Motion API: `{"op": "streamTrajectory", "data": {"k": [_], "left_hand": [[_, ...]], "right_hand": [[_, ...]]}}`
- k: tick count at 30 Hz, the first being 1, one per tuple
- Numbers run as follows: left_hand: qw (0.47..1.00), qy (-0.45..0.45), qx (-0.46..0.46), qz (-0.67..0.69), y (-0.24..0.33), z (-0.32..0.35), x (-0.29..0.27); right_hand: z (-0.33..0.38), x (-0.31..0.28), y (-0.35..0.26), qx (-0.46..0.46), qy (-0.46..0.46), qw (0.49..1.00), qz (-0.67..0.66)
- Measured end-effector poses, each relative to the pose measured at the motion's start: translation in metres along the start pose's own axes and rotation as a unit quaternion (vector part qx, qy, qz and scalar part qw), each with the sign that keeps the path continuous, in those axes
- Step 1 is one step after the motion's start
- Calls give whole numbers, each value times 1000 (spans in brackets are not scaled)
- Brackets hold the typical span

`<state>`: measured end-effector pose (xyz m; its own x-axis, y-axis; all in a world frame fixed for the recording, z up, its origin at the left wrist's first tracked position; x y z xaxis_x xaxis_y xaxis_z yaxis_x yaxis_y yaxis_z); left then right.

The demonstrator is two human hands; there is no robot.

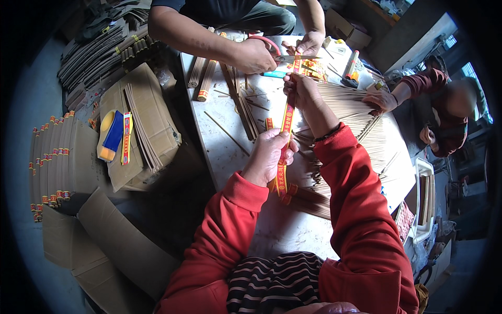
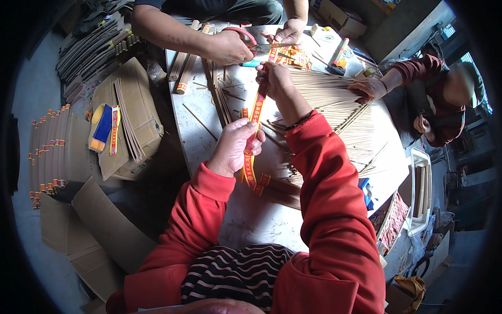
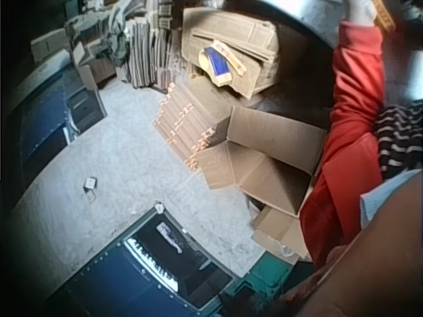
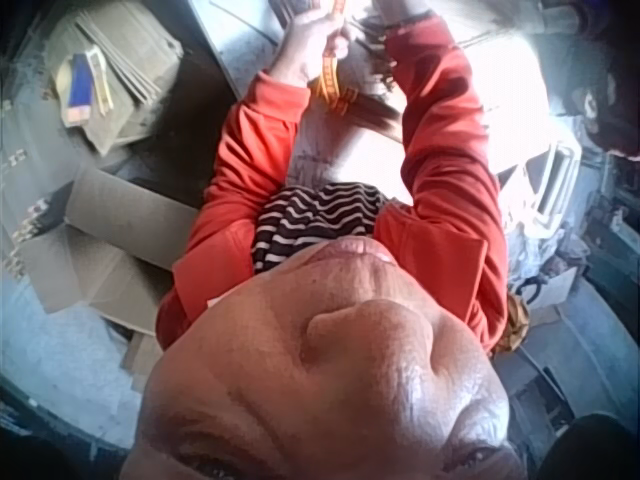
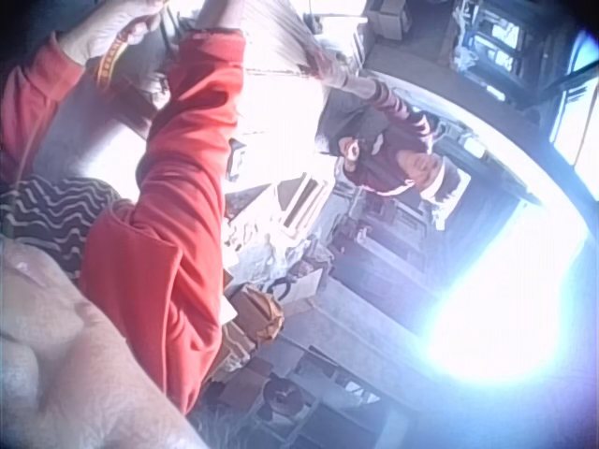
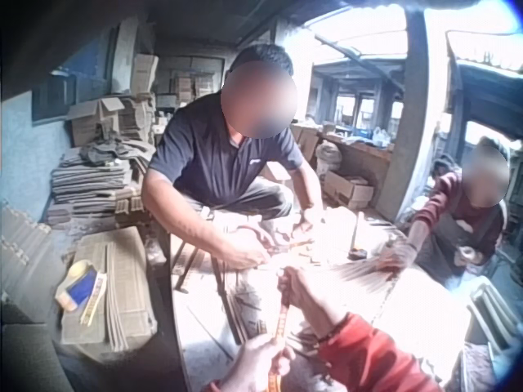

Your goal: The person gathers thin wooden sticks and wraps a red and yellow paper band around them to form bundles. They use scissors to cut the band and a stapler to secure it, repeating the process to create multiple finished bundles.

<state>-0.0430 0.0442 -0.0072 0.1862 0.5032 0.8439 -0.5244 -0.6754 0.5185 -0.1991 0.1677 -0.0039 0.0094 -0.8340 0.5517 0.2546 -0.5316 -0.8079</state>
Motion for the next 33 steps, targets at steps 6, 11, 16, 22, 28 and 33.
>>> {"op": "streamTrajectory", "data": {"k": [6, 11, 16, 22, 28, 33], "left_hand": [[1000, -3, 3, 1, -1, -1, -2], [1000, -1, 4, -3, -1, -1, -1], [1000, -1, 4, -7, -2, -1, -2], [1000, -10, 1, -3, -3, -3, -2], [1000, 9, 7, -8, -2, -2, -2], [1000, 6, -10, -12, -1, 2, 3]], "right_hand": [[0, 0, 0, 3, -11, 1000, -6], [0, 0, 0, 3, 8, 1000, -2], [0, -3, 0, -2, 2, 1000, 2], [1, -5, -2, -2, 3, 1000, 1], [4, 3, 0, 2, 4, 1000, 3], [9, 9, 1, -7, 7, 1000, 4]]}}
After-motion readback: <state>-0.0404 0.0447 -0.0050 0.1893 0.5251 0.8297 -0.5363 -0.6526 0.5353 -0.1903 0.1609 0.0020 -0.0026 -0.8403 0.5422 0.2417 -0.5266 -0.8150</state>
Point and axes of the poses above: each hand's wrist, its own z-axis away from the middle knuckle, its own x-axis out of the palm, y = z × x, the point moved 2 cm from there along -z, towards the middle knuckle, and after that the axes turned 5 degrees about -y, right-handed, at the moved point
